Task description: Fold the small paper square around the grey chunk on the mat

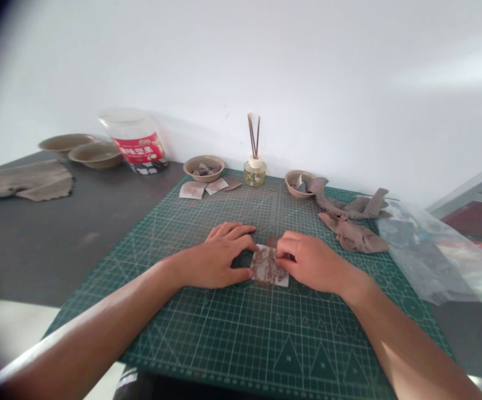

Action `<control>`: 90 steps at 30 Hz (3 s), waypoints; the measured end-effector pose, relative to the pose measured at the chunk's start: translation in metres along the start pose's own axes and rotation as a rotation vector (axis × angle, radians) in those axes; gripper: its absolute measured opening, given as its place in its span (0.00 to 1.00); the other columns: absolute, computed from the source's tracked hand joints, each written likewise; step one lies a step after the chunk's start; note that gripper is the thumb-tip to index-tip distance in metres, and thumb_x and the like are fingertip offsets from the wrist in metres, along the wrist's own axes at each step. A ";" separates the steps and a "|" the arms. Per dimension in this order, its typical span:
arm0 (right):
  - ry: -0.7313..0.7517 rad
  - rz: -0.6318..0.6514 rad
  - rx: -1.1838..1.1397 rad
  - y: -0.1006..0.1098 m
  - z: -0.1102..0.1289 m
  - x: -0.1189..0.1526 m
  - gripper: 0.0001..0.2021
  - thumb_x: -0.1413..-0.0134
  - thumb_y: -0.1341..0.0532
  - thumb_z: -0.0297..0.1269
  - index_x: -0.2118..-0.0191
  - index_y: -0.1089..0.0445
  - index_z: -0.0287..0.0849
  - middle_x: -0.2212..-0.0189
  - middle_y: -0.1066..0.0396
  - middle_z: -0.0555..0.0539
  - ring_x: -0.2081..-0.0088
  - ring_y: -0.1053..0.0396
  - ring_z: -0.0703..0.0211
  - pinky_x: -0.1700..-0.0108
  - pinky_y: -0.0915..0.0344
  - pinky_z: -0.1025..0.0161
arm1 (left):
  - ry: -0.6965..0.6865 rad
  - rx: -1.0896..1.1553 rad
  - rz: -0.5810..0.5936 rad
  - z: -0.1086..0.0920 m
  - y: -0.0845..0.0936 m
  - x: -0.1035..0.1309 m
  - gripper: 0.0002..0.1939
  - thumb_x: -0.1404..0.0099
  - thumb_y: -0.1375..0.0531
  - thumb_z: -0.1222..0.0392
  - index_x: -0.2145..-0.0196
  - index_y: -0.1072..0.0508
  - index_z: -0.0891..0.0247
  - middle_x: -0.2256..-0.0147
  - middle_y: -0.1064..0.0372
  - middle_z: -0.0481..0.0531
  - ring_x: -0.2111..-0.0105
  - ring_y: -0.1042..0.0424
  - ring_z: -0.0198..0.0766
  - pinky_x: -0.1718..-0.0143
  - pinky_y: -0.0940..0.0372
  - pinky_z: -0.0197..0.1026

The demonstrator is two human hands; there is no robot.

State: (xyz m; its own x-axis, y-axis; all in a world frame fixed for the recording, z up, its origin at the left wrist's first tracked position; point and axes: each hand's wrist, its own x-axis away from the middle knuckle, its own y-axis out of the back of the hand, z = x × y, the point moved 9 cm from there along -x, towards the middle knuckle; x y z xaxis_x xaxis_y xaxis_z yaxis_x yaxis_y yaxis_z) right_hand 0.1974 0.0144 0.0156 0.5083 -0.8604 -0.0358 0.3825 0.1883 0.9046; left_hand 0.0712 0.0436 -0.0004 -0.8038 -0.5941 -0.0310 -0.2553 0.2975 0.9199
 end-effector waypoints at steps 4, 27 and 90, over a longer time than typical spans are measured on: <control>0.082 0.076 -0.087 -0.009 0.014 0.001 0.05 0.36 0.40 0.34 0.66 0.30 0.45 0.64 0.31 0.50 0.64 0.32 0.61 0.63 0.38 0.64 | -0.010 0.013 0.005 0.000 -0.001 0.000 0.21 0.36 0.38 0.45 0.48 0.32 0.53 0.34 0.48 0.52 0.33 0.55 0.58 0.35 0.57 0.63; 0.055 0.019 -0.046 -0.003 0.010 0.000 0.05 0.35 0.41 0.33 0.65 0.31 0.44 0.63 0.31 0.50 0.62 0.32 0.60 0.60 0.38 0.63 | -0.015 -0.012 0.004 -0.001 -0.001 0.000 0.21 0.35 0.39 0.45 0.48 0.32 0.54 0.33 0.49 0.54 0.33 0.54 0.58 0.35 0.55 0.63; 0.138 0.007 0.104 -0.011 0.017 0.002 0.07 0.32 0.44 0.35 0.60 0.29 0.45 0.58 0.29 0.47 0.60 0.29 0.58 0.61 0.35 0.62 | -0.014 0.006 0.012 0.000 -0.001 -0.001 0.21 0.35 0.38 0.44 0.48 0.31 0.53 0.34 0.49 0.54 0.33 0.55 0.57 0.35 0.56 0.63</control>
State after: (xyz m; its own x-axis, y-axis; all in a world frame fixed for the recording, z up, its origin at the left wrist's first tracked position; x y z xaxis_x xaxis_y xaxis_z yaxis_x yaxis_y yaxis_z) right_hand 0.1812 0.0025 0.0122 0.6147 -0.7846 -0.0805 0.3001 0.1382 0.9438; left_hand 0.0720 0.0438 -0.0010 -0.8143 -0.5798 -0.0255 -0.2487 0.3089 0.9180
